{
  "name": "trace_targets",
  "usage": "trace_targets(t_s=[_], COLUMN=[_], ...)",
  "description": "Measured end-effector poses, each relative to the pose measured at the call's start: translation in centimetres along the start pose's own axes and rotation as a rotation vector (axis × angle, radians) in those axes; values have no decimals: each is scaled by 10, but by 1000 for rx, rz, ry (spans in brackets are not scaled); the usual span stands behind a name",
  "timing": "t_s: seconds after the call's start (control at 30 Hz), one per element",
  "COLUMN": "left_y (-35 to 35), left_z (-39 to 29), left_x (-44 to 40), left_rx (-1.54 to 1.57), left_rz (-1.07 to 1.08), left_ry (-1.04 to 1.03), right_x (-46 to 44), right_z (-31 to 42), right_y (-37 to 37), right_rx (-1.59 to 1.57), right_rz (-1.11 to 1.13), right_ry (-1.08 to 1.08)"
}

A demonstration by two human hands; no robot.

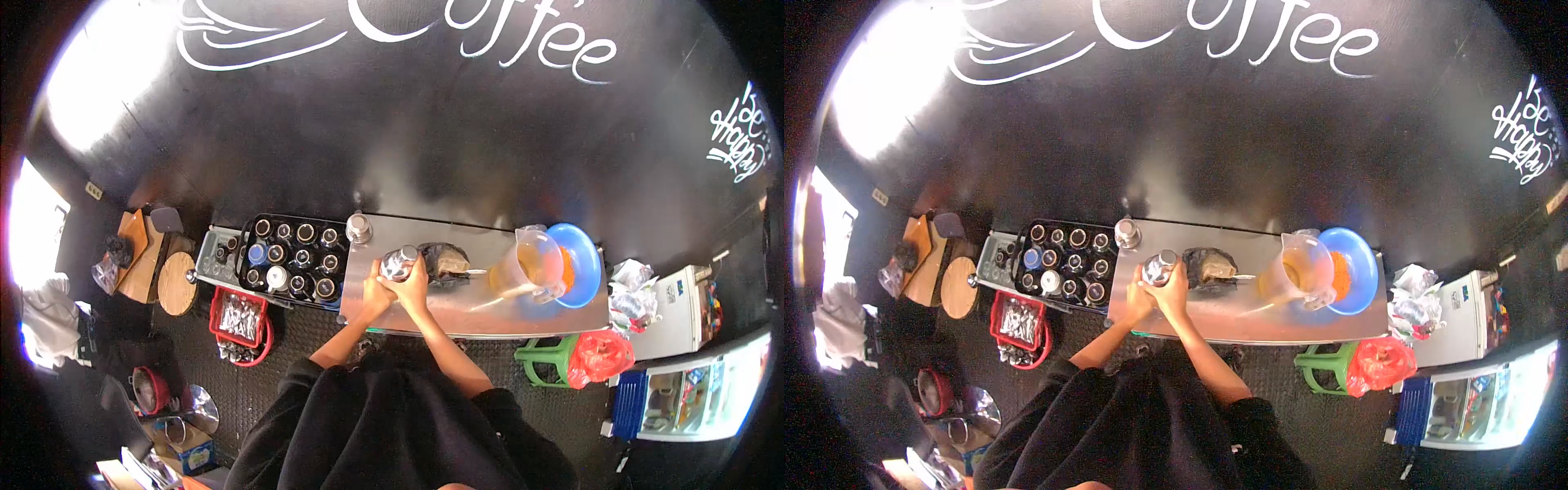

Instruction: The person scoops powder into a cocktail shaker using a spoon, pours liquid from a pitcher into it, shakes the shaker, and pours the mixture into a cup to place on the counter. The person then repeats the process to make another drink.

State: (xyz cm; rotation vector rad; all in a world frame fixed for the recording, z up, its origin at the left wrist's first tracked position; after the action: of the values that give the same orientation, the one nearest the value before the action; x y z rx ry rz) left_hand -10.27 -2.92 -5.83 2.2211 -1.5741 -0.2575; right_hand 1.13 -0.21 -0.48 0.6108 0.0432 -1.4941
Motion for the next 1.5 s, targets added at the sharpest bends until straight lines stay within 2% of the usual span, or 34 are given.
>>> trace_targets(t_s=[0.1, 0.2, 0.3, 0.37, 0.63, 0.83, 0.9, 0.97, 1.1, 1.13, 1.2, 1.23, 1.27, 1.33, 1.37, 1.47, 1.5], left_y=[-10, -14, -13, -9, -11, -7, -7, -15, -13, -8, 2, -3, -5, 14, 18, 23, 26], left_z=[9, 20, 18, 15, 19, 24, 19, 42, 45, 31, 10, 7, 5, -38, -56, -72, -78], left_x=[-9, -11, -13, -13, -15, -15, -12, -18, -17, -13, -7, -11, -12, 4, 6, -1, -1], left_rx=[177, 94, 134, 80, -55, -70, 2, -18, -19, -13, 53, 355, 357, 336, 257, 217, 178], left_rz=[69, 55, 32, 48, -11, 68, 102, 105, 140, 151, 149, 74, 67, -6, -56, 44, 20], left_ry=[14, -8, -77, -41, -59, -3, -127, -97, -63, -63, 105, -131, -137, -122, -216, -93, -124], right_x=[7, 7, 2, -4, -12, -12, -11, -14, -17, -16, -19, -23, -28, -32, -35, -44, -48], right_z=[-9, -14, -18, -21, -23, -29, -29, -23, -20, -20, -20, -15, -14, -4, 4, 33, 41], right_y=[-4, -3, -2, -5, -6, -4, 0, -2, -7, -5, -2, 1, 0, 13, 17, 31, 35], right_rx=[-48, -77, -10, -145, -125, -184, -206, -276, -163, -230, -364, -401, -402, -432, -407, -332, -340], right_rz=[-82, -44, -5, 60, 195, 280, 296, 351, 467, 420, 322, 208, 212, 12, -27, 52, 52], right_ry=[30, -31, 40, 28, 34, 53, 45, 54, 111, 53, -52, 42, 51, 73, 102, 152, 170])
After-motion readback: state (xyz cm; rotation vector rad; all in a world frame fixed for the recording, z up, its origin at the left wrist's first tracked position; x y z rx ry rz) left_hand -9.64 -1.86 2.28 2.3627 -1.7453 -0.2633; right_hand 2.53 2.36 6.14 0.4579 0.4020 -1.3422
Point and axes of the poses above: each hand's wrist, its own x-axis away from the middle knuckle, its own y-axis out of the back of the hand, z = x × y, the point moved 5 cm from there along -x, towards the middle knuckle, and after that the axes turned 10 degrees about y, right-handed, at the moved point
